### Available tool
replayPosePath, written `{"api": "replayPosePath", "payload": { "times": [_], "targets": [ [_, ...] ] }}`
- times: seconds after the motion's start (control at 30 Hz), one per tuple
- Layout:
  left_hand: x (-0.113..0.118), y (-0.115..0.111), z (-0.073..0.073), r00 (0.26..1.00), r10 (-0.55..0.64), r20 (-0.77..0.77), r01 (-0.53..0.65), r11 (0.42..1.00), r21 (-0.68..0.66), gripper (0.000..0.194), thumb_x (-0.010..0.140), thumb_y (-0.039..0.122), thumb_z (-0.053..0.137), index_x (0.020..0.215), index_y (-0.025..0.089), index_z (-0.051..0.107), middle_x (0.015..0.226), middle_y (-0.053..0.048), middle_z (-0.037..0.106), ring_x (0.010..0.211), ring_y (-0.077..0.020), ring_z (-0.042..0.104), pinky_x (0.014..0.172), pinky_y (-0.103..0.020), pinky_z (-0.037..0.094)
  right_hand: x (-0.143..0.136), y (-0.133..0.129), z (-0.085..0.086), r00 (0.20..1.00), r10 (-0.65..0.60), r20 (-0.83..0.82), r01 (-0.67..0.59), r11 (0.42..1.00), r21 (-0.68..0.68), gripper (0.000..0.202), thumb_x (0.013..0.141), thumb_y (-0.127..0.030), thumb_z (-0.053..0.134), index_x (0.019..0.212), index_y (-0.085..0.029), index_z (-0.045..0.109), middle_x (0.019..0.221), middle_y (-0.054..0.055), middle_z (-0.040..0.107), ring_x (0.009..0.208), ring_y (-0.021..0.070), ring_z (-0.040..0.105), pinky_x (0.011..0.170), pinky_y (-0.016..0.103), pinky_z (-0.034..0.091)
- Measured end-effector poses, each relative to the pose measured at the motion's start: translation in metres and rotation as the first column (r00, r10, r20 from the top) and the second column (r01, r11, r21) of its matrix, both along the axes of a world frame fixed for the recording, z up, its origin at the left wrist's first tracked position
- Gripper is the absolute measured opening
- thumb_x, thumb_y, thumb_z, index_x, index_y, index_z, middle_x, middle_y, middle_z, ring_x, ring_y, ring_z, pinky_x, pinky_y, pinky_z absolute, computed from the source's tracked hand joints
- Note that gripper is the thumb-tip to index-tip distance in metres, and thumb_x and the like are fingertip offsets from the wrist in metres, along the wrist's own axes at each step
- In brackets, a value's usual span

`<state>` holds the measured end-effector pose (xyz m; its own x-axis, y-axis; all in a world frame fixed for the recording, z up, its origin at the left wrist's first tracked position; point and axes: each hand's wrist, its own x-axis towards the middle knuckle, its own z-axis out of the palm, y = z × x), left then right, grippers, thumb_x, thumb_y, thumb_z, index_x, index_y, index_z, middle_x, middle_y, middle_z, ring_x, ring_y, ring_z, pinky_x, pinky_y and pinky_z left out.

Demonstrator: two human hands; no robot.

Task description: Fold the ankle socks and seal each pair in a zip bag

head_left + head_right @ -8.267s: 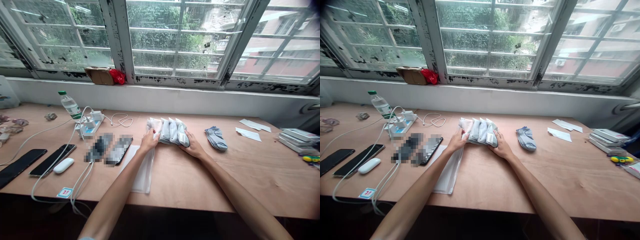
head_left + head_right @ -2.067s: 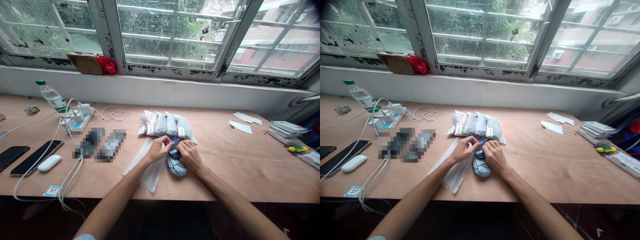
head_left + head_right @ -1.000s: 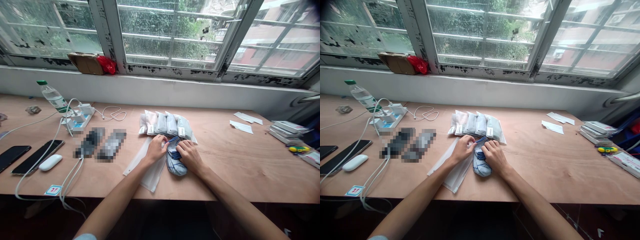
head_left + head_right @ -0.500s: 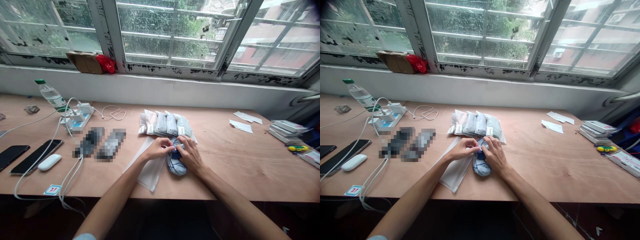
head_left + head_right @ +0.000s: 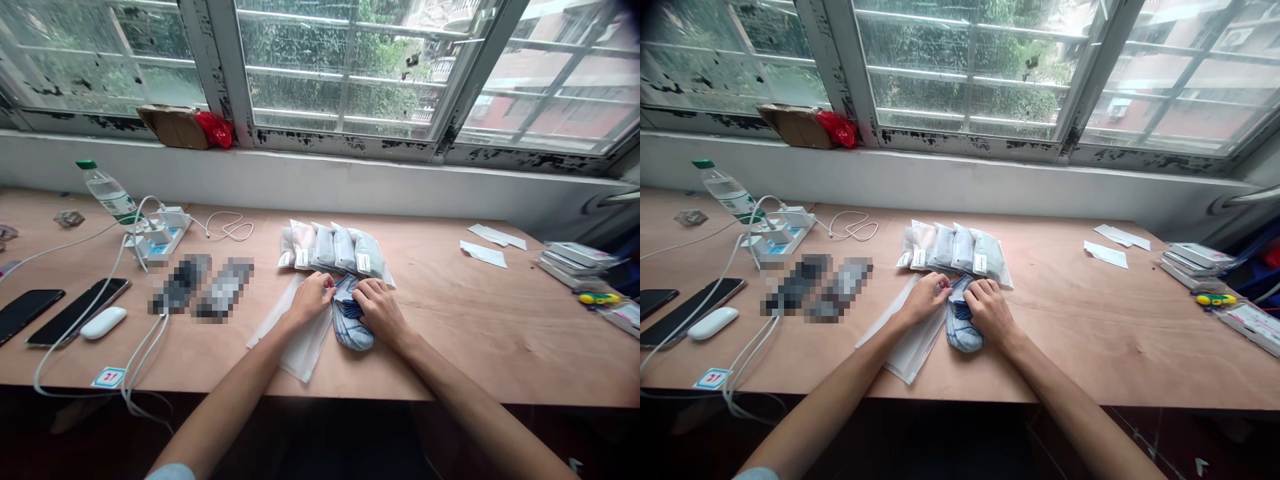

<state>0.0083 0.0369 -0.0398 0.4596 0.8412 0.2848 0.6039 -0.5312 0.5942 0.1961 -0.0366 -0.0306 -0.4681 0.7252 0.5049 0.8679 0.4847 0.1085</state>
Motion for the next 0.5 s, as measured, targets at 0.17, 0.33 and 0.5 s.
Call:
{"api": "replayPosePath", "payload": {
  "times": [0.17, 0.33, 0.5],
  "targets": [
    [0.002, -0.001, 0.007, 0.989, -0.027, 0.145, 0.035, 0.998, -0.058, 0.016, 0.089, 0.03, 0.05, 0.083, 0.018, 0.06, 0.081, -0.003, 0.064, 0.07, -0.0147, 0.058, 0.066, -0.026, 0.045, 0.0, 0.0, -0.001, 0.998, 0.023, -0.056, -0.022, 1.0, 0.014, 0.034, 0.065, 0.006, 0.045, 0.087, -0.017, 0.06, 0.111, 0.014, 0.063, 0.107, 0.0275, 0.051, 0.088, 0.041, 0.043],
    [0.005, -0.008, 0.021, 0.877, -0.175, 0.446, 0.337, 0.888, -0.314, 0.027, 0.088, 0.042, 0.053, 0.084, 0.016, 0.055, 0.075, 0.0, 0.057, 0.05, -0.0081, 0.051, 0.048, -0.022, 0.042, 0.0, 0.0, 0.001, 0.992, 0.086, -0.092, -0.082, 0.995, 0.05, 0.039, 0.067, 0.006, 0.042, 0.094, -0.015, 0.06, 0.132, 0.016, 0.055, 0.131, 0.0294, 0.039, 0.098, 0.047, 0.041],
    [0.003, -0.011, 0.028, 0.856, -0.231, 0.463, 0.438, 0.799, -0.413, 0.03, 0.084, 0.045, 0.06, 0.084, 0.015, 0.057, 0.075, 0.001, 0.057, 0.045, -0.0063, 0.048, 0.043, -0.021, 0.04, 0.001, 0.002, -0.002, 0.993, 0.07, -0.098, -0.072, 0.997, -0.02, 0.03, 0.073, 0.003, 0.044, 0.092, -0.015, 0.058, 0.094, 0.011, 0.065, 0.099, 0.0258, 0.055, 0.092, 0.043, 0.044]
  ]
}}
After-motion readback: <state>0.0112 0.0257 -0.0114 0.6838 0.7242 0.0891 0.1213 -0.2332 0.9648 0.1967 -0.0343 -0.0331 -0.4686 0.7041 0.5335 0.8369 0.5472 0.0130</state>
